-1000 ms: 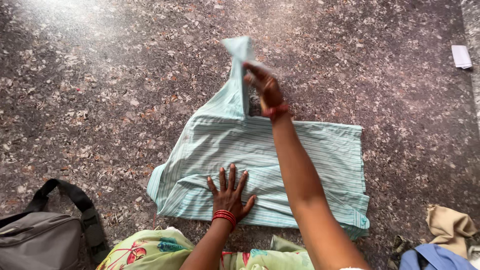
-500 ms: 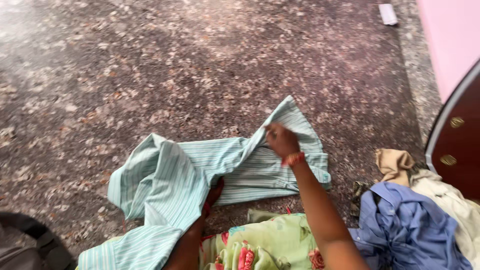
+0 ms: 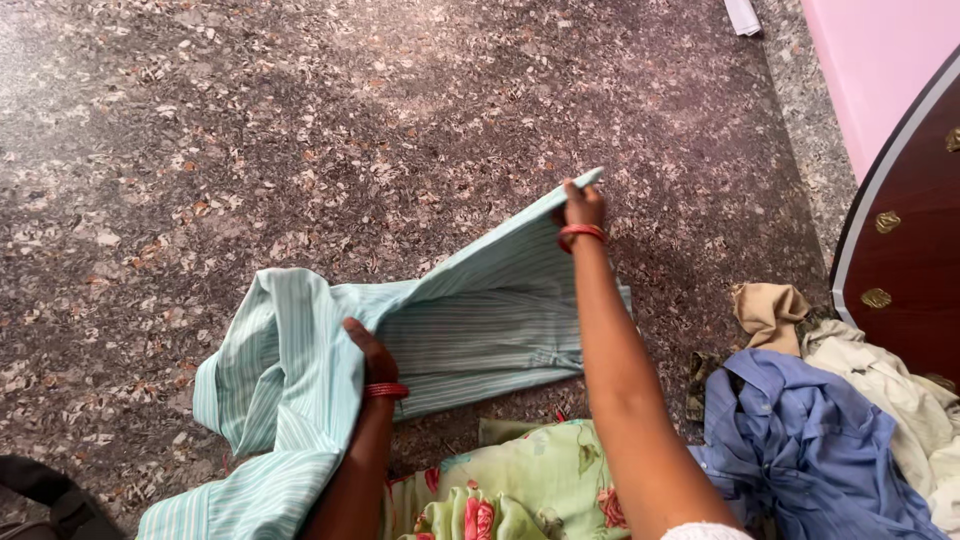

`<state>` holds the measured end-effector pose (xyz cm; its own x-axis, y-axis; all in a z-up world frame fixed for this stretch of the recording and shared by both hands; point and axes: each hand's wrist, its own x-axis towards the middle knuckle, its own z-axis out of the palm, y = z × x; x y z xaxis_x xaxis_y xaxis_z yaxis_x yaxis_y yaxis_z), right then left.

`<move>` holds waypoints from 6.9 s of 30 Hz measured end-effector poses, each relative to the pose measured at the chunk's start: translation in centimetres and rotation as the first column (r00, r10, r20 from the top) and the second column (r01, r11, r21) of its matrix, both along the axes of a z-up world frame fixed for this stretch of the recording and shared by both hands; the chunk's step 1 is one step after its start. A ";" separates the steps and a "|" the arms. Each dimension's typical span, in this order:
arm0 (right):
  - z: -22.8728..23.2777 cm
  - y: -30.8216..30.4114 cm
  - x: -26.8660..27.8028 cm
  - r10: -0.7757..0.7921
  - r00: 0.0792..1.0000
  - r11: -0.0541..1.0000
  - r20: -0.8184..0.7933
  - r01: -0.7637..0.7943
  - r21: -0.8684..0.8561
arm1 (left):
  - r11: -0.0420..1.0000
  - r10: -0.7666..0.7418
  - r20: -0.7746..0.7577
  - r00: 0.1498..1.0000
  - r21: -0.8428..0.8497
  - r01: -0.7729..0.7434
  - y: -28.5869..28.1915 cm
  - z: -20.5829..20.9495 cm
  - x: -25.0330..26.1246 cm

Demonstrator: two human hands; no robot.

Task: The person takes a shirt from a bag, spreads it on the floor, buttons it by hand, and then folds the garment before placing it back into the bag.

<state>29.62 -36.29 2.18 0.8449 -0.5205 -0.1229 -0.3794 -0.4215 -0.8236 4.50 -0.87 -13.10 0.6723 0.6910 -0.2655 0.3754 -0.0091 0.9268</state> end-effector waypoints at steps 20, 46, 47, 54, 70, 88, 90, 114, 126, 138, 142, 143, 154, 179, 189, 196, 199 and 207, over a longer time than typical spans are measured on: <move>-1.1 -4.9 -21.8 -0.529 0.741 0.655 -0.413 0.666 0.356 | 0.937 0.028 0.023 0.999 -0.349 -0.018 -1.2 3.0 -6.2; -3.2 6.8 -20.1 0.008 0.932 0.695 -0.363 -0.267 -0.668 | 0.968 -0.175 -0.582 0.794 0.047 0.248 -5.9 11.3 -8.9; -3.2 6.9 -20.4 0.001 0.936 0.693 -0.353 -0.255 -0.674 | 0.959 -0.195 -0.619 0.761 0.042 0.280 -6.4 11.9 -9.6; -2.6 7.0 -20.7 0.025 0.914 0.699 -0.405 -0.305 -0.646 | 0.685 -0.712 -0.514 0.478 -0.356 0.636 -5.9 19.9 -11.4; -3.6 6.7 -20.6 0.022 0.933 0.678 -0.358 -0.277 -0.681 | 0.790 -0.095 -0.500 0.861 0.488 0.370 12.7 22.2 4.0; -3.4 6.9 -20.2 0.019 0.936 0.722 -0.352 -0.256 -0.643 | 0.905 0.078 0.295 0.952 -0.422 0.057 19.0 -0.6 1.7; -3.1 6.6 -20.0 0.003 0.932 0.727 -0.361 -0.250 -0.639 | 0.840 0.237 0.290 0.927 -0.541 -0.045 19.6 -0.9 1.7; -3.1 5.0 -17.6 -0.067 0.874 0.744 -0.481 -0.278 -0.608 | 0.393 -0.193 -0.670 0.717 0.617 0.682 8.0 12.8 -2.5; -2.6 0.1 -14.9 0.051 0.905 0.686 -0.421 -0.339 -0.644 | 0.408 -0.186 -0.633 0.751 0.646 0.645 7.7 12.8 -2.5; -3.4 -0.6 -14.3 0.053 0.892 0.686 -0.449 -0.359 -0.633 | 0.379 -0.166 -0.636 0.753 0.664 0.644 7.6 13.2 -2.1; -2.4 -3.3 -11.2 0.166 0.716 0.769 -0.678 -0.525 -0.365 | 0.431 -0.212 -0.651 0.729 0.607 0.667 8.0 12.9 -2.0; -1.7 -4.0 -10.8 0.186 0.726 0.793 -0.662 -0.509 -0.334 | 0.432 -0.200 -0.716 0.669 0.548 0.716 8.1 12.7 -1.6; 3.4 14.2 -32.5 0.655 0.735 0.754 0.174 -0.621 -0.214 | 0.419 -0.517 -0.655 0.551 0.367 0.830 18.3 21.4 0.5; 10.9 28.6 -44.6 0.996 0.088 0.072 -0.003 -0.840 -0.537 | 0.668 -0.411 -0.822 0.395 0.024 0.744 15.0 15.7 -1.3; 13.4 23.9 -36.3 0.681 0.687 0.653 0.255 -0.727 0.214 | 0.580 -0.764 0.298 0.573 0.707 0.405 13.4 31.5 -10.2; 20.7 23.2 -32.4 0.565 0.738 0.534 0.369 -0.668 0.518 | 0.596 -0.799 0.530 0.283 0.635 0.492 10.4 32.8 -11.0; 24.8 21.5 -33.2 0.706 0.600 0.586 0.376 -0.793 0.167 | 0.721 -0.640 0.656 0.400 0.332 0.608 12.7 31.4 -9.0; 29.5 20.1 -32.6 0.529 0.588 0.124 0.611 -0.767 0.630 | 0.487 -0.842 0.288 0.457 0.038 0.873 12.9 27.6 -4.6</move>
